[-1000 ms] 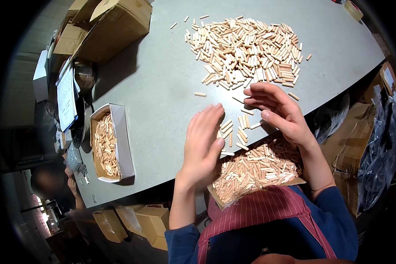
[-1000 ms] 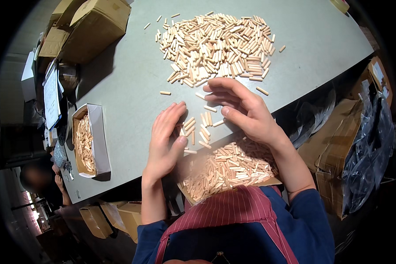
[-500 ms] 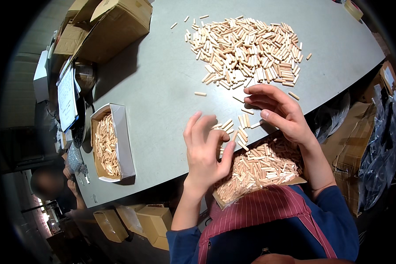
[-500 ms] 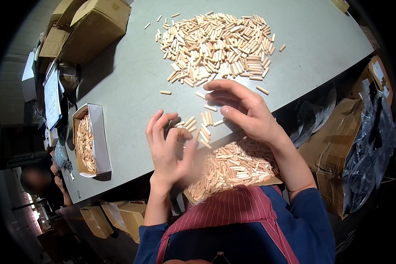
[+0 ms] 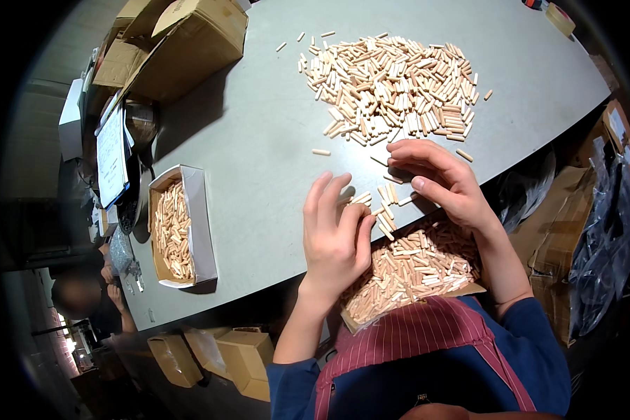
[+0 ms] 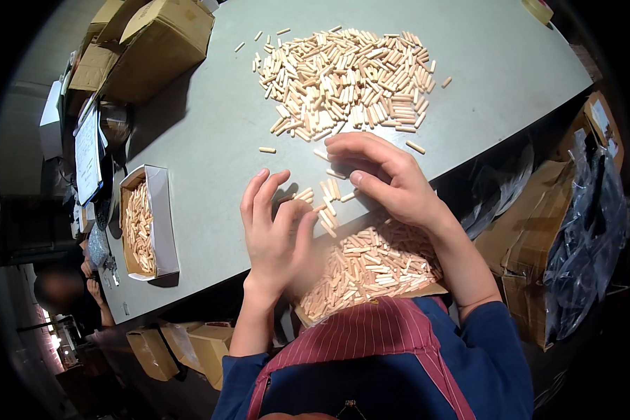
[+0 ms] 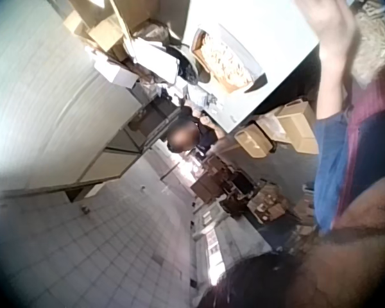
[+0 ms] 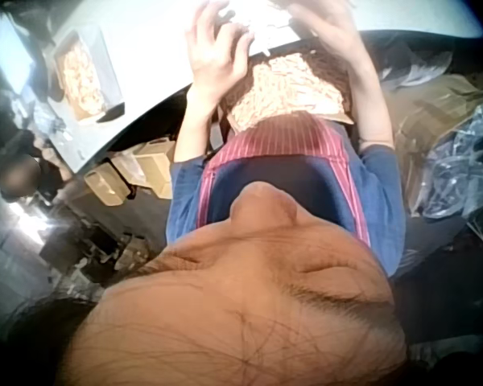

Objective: The person repeatedly picks up small wooden pegs from a pile on the table and places them into a cardboard box. The hands work continuously to transfer the pegs from the table surface into the box, gradually reducing the pile on the table.

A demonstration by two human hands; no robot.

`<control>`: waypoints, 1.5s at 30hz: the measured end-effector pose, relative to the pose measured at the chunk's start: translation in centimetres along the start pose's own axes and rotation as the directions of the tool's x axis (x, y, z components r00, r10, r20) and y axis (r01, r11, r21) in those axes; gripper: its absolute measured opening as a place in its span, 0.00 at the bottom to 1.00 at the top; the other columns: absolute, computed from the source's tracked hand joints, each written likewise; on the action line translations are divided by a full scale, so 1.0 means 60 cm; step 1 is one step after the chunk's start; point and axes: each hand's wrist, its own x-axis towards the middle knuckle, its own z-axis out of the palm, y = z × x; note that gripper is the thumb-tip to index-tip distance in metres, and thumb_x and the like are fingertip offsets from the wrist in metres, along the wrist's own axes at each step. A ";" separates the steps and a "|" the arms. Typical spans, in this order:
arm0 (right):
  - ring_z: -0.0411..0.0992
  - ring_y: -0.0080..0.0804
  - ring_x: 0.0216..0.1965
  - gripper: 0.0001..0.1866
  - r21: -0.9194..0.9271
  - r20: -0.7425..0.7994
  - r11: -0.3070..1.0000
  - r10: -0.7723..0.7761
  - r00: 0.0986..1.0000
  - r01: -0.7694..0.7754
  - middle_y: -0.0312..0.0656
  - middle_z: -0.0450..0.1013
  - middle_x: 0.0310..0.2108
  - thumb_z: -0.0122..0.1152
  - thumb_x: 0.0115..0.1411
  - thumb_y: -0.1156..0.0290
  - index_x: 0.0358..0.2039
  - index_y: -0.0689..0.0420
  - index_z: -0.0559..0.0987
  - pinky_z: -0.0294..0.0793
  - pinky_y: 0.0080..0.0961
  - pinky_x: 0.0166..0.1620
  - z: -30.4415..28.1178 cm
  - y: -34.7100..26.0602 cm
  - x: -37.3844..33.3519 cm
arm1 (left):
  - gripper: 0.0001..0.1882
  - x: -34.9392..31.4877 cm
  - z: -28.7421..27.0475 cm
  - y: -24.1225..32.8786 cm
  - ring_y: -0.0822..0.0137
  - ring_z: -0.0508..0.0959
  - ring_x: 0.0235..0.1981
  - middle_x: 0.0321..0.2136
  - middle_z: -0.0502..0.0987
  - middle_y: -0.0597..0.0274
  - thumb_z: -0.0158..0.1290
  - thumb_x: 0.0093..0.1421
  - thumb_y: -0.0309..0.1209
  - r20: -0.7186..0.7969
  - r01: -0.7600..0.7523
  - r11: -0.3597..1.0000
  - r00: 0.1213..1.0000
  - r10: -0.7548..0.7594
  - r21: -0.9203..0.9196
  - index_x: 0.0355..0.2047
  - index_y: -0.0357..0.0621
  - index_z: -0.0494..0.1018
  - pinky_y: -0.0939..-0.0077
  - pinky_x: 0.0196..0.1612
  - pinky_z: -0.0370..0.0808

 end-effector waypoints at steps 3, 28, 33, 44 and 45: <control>0.72 0.37 0.69 0.28 0.025 -0.025 1.000 0.004 1.000 -0.003 0.46 0.72 0.69 0.56 0.70 0.81 0.71 0.64 0.72 0.69 0.38 0.74 0.000 0.001 0.000 | 0.05 0.005 -0.021 -0.011 0.40 0.64 0.74 0.66 0.74 0.49 0.66 0.63 0.28 -0.046 0.052 0.997 0.998 -0.049 0.051 0.37 0.43 0.81 0.47 0.73 0.64; 0.73 0.44 0.68 0.30 -0.059 0.157 0.996 0.072 0.985 -0.063 0.53 0.73 0.68 0.52 0.79 0.65 0.77 0.61 0.64 0.71 0.38 0.69 0.006 -0.003 0.002 | 0.29 0.016 -0.027 -0.084 0.46 0.77 0.69 0.67 0.77 0.43 0.47 0.70 0.17 0.162 0.187 0.938 0.976 -0.144 -0.293 0.71 0.37 0.70 0.58 0.72 0.71; 0.68 0.37 0.73 0.30 0.183 0.046 0.982 0.028 0.999 -0.036 0.50 0.72 0.70 0.53 0.79 0.68 0.77 0.62 0.63 0.66 0.36 0.74 0.002 0.004 0.003 | 0.30 0.028 -0.014 -0.087 0.46 0.73 0.71 0.69 0.74 0.43 0.46 0.71 0.20 0.207 0.168 0.927 0.973 -0.102 -0.334 0.74 0.35 0.66 0.57 0.75 0.67; 0.67 0.41 0.76 0.30 0.047 0.185 0.996 0.064 0.981 -0.074 0.51 0.68 0.72 0.51 0.81 0.68 0.78 0.64 0.60 0.68 0.36 0.74 0.004 -0.010 0.008 | 0.34 0.025 -0.025 -0.033 0.39 0.61 0.79 0.75 0.65 0.38 0.47 0.75 0.34 0.461 0.064 0.912 0.876 0.144 -0.406 0.78 0.35 0.60 0.47 0.82 0.53; 0.69 0.41 0.74 0.30 -0.025 0.238 0.995 0.104 0.966 -0.101 0.51 0.68 0.72 0.51 0.81 0.68 0.78 0.65 0.61 0.71 0.36 0.72 -0.002 -0.022 0.006 | 0.33 0.018 -0.030 -0.030 0.38 0.62 0.78 0.75 0.65 0.37 0.46 0.75 0.33 0.479 0.050 0.885 0.854 0.202 -0.462 0.77 0.35 0.60 0.47 0.82 0.53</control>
